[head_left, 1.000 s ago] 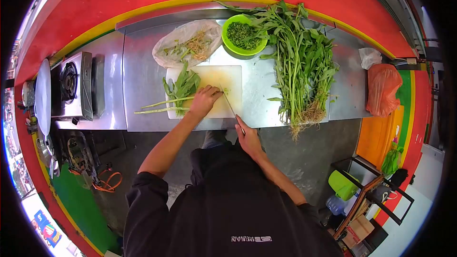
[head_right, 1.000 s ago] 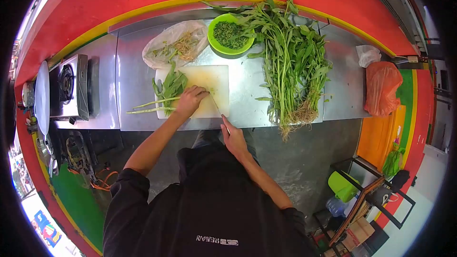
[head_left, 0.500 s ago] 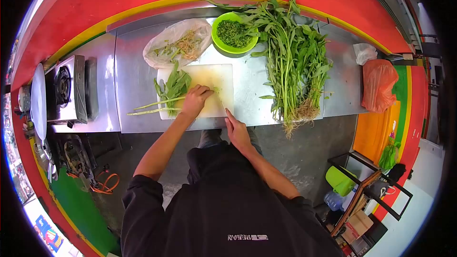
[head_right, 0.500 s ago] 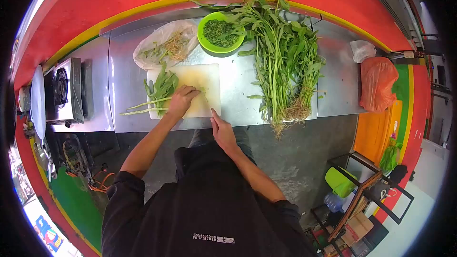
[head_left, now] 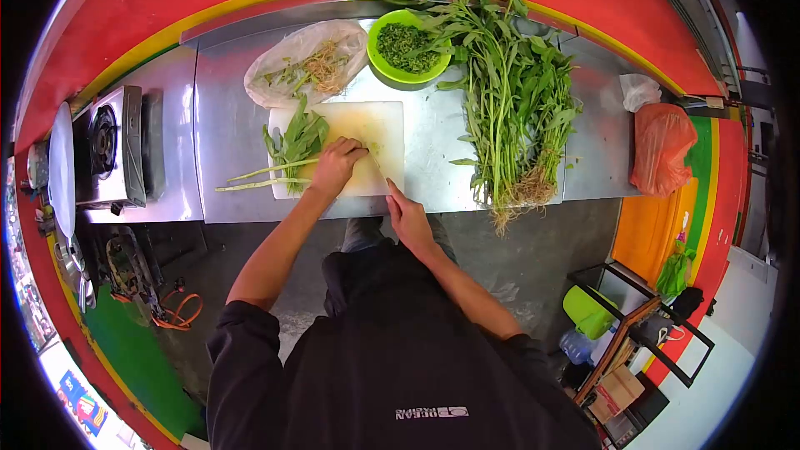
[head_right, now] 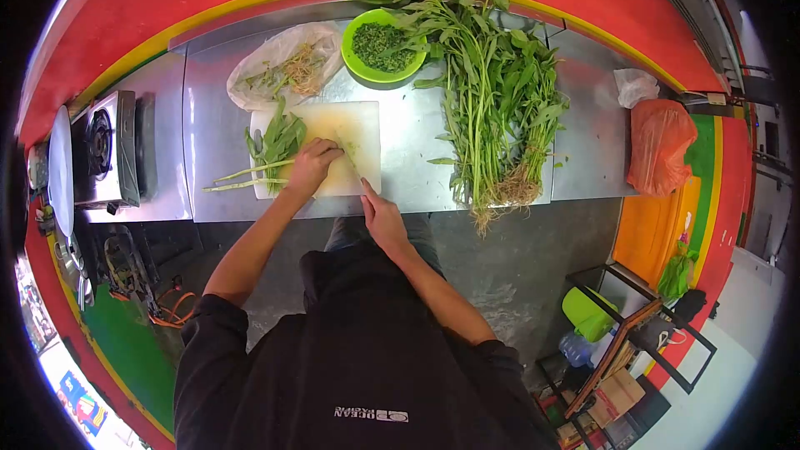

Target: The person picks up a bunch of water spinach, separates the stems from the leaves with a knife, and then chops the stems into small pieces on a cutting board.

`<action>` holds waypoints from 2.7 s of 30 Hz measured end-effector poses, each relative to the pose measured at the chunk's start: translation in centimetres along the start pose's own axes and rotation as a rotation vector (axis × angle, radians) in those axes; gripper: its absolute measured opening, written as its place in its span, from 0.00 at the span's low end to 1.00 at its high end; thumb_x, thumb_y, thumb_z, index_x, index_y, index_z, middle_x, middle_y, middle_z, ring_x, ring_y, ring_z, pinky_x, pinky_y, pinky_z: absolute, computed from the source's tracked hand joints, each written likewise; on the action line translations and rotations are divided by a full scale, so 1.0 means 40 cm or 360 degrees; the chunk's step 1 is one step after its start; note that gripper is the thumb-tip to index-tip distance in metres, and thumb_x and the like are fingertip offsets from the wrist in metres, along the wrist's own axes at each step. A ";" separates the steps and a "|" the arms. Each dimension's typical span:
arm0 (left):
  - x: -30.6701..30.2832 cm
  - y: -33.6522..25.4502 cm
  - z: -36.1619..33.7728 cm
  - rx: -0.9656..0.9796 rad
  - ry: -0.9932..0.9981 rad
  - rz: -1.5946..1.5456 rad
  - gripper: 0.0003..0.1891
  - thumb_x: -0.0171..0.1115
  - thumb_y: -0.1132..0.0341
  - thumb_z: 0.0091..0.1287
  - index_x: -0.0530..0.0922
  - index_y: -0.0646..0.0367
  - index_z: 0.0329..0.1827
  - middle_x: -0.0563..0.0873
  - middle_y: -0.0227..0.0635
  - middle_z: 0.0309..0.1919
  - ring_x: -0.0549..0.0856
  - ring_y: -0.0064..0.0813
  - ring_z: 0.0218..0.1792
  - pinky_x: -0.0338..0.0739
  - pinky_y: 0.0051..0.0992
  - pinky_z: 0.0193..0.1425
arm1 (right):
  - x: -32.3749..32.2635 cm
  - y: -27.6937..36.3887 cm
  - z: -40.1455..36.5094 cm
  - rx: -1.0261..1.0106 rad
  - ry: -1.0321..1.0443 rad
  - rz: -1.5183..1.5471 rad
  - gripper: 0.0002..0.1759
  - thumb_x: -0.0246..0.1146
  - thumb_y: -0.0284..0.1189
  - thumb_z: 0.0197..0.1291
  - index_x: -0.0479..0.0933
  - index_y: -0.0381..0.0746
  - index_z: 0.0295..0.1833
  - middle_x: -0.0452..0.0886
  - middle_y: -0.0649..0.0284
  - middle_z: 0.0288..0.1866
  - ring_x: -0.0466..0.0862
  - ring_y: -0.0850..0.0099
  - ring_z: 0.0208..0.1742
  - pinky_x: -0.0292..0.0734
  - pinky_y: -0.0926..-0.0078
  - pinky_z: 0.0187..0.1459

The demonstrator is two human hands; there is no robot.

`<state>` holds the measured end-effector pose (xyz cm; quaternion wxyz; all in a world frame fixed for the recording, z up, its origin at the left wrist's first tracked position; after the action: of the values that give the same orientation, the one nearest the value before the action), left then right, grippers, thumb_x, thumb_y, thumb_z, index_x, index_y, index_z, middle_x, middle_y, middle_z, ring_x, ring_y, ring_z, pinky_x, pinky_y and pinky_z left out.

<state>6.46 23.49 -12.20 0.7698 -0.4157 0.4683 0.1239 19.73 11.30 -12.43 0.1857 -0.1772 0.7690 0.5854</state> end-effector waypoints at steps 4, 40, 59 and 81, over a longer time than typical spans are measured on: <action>-0.003 0.007 -0.003 -0.0049 -0.0015 -0.0055 0.14 0.63 0.77 0.58 0.89 0.56 0.44 0.86 0.33 0.42 0.85 0.38 0.47 0.82 0.37 0.54 | 0.008 -0.005 0.000 0.0059 0.0005 0.0038 0.22 0.59 0.28 0.76 0.74 0.38 0.72 0.82 0.38 0.33 0.84 0.40 0.34 0.78 0.50 0.36; -0.012 0.001 -0.002 0.0013 0.0025 0.0007 0.14 0.64 0.77 0.57 0.88 0.57 0.45 0.88 0.34 0.44 0.86 0.39 0.48 0.84 0.36 0.53 | 0.041 -0.012 0.041 0.0057 0.0021 0.0041 0.23 0.58 0.29 0.76 0.73 0.38 0.73 0.84 0.36 0.36 0.85 0.38 0.40 0.79 0.46 0.40; -0.010 -0.008 0.005 0.0033 0.0014 0.0031 0.14 0.64 0.77 0.57 0.88 0.57 0.46 0.86 0.33 0.44 0.86 0.39 0.47 0.84 0.36 0.52 | 0.026 0.006 0.068 -0.0028 -0.0047 0.0037 0.22 0.58 0.28 0.76 0.74 0.37 0.73 0.83 0.38 0.33 0.86 0.43 0.33 0.79 0.54 0.37; -0.012 -0.005 -0.012 0.0041 -0.0008 0.0113 0.16 0.63 0.76 0.57 0.88 0.57 0.48 0.86 0.33 0.45 0.85 0.36 0.50 0.83 0.35 0.56 | 0.012 0.011 0.057 -0.0070 -0.0072 0.0086 0.23 0.58 0.30 0.76 0.73 0.38 0.74 0.83 0.37 0.33 0.85 0.40 0.37 0.79 0.47 0.38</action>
<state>6.02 23.08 -11.82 0.7713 -0.3886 0.4825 0.1461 19.26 13.58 -12.87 0.1833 -0.1471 0.7561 0.6108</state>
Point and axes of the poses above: each hand's wrist, its own z-axis towards the middle knuckle, its own x-axis out of the palm, y = z × x, the point moved 9 cm from there along z, towards the middle knuckle
